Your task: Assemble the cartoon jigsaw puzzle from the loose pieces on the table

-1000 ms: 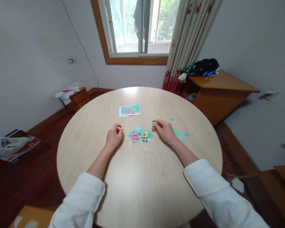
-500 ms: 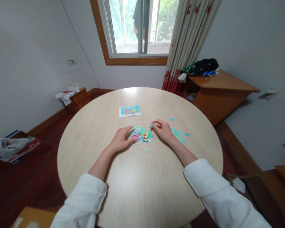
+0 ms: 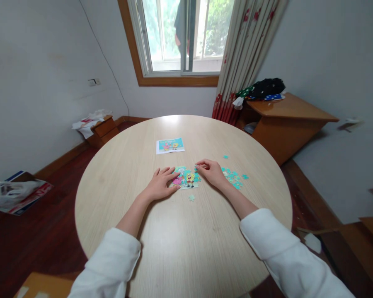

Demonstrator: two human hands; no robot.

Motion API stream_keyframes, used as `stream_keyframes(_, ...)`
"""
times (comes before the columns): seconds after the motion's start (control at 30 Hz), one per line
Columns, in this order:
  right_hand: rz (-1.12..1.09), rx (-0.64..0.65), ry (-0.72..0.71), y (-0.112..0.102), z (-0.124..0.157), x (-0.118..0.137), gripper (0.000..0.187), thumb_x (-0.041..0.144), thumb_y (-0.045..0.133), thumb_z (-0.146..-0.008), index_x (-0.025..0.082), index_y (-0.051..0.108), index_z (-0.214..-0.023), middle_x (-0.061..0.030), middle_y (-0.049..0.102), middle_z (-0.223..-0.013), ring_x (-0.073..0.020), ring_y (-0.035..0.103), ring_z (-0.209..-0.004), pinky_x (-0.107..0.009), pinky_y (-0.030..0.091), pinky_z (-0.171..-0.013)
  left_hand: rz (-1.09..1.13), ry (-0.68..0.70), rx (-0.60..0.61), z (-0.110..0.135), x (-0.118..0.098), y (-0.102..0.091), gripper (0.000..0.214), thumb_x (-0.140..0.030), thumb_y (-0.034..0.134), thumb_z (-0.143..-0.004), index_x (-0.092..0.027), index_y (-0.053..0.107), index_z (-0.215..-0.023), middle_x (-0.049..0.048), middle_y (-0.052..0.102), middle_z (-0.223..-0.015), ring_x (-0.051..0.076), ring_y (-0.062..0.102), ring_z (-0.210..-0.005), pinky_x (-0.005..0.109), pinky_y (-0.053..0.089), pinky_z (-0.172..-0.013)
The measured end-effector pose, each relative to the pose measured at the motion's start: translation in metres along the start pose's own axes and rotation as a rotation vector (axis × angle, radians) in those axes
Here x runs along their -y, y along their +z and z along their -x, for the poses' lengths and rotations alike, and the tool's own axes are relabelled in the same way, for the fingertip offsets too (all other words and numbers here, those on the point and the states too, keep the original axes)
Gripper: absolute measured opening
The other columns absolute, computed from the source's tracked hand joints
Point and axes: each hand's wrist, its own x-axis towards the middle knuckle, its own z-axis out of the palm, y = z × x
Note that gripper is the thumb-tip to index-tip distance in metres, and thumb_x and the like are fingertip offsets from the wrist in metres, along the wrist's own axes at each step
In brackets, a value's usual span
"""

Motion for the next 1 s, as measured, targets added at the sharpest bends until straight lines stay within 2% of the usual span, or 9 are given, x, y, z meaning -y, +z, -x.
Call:
stream_keyframes(0.43,0.039,0.059,0.047,0.0032,0.0017,0.0004,0.018,0.034,0.068,-0.07,0.019,0.071,-0.08,-0.0038,0.074,-0.072,-0.0186,0.069,-0.07,-0.033,0.055,-0.072,0.053,0.045,-0.029,-0.0002,0.0052,0.0025,0.06,-0.051,0.059,-0.085,-0.027,0.053,-0.14,0.0102,0.039,-0.156,0.034,0.031,-0.146,0.063,0.014,-0.118)
stream_keyframes(1.0,0.198,0.027,-0.035,0.007,0.002,0.0026,0.007,0.027,0.072,-0.072,0.022,0.075,-0.075,-0.0029,0.074,-0.074,-0.0188,0.068,-0.072,-0.035,0.054,-0.078,0.047,0.037,-0.011,0.0007,0.0025,-0.0002,0.061,-0.049,0.058,-0.085,-0.027,0.052,-0.141,0.0099,0.038,-0.156,0.033,0.031,-0.146,0.061,0.014,-0.119)
